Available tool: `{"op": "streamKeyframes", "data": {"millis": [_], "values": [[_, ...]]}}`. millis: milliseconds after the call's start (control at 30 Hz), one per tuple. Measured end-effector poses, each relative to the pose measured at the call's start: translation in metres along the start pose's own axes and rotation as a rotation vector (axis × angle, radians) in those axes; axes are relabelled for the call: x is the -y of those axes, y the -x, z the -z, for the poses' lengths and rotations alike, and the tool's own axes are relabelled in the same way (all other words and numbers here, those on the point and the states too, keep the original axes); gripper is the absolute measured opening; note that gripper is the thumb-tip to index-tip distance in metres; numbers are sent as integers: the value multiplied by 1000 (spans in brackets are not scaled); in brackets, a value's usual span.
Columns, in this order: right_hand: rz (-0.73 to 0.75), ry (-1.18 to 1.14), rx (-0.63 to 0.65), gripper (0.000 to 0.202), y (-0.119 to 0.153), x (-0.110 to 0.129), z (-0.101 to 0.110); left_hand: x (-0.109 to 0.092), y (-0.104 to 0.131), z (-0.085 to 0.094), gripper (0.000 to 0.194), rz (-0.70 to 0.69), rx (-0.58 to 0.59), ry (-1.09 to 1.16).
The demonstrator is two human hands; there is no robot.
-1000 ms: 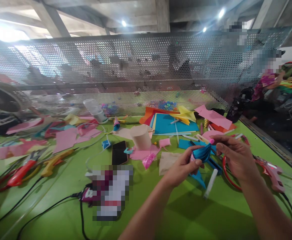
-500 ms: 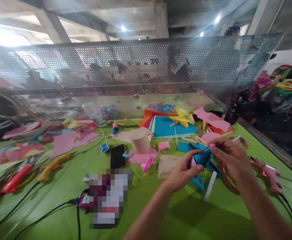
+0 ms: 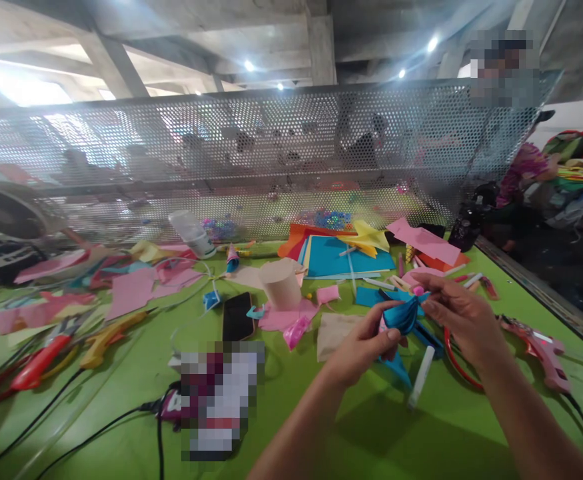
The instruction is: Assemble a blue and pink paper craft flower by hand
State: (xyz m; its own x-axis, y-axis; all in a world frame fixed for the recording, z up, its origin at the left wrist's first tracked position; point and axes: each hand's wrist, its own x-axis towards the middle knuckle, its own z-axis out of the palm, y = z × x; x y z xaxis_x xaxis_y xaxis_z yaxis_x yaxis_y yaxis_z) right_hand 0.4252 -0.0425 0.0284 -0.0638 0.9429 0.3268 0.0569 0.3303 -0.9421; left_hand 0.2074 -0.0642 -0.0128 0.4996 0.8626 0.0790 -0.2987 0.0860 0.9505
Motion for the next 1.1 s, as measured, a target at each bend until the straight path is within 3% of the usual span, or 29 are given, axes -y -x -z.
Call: {"op": "streamKeyframes", "data": {"millis": [200,467,767,1100], "values": [[29,-94,-35,27,-4,2,2,-1,0,0,83,8,3,-21],[29,24,-90,28,-3,-7,2,-3,0,-2,76,-23,-39,-241],[4,-104,-35,37,-2,7,0,4,0,1,82,26,18,68],[-63,-168,-57,24,-4,-4,-4,-1,1,1,84,37,34,12]]}}
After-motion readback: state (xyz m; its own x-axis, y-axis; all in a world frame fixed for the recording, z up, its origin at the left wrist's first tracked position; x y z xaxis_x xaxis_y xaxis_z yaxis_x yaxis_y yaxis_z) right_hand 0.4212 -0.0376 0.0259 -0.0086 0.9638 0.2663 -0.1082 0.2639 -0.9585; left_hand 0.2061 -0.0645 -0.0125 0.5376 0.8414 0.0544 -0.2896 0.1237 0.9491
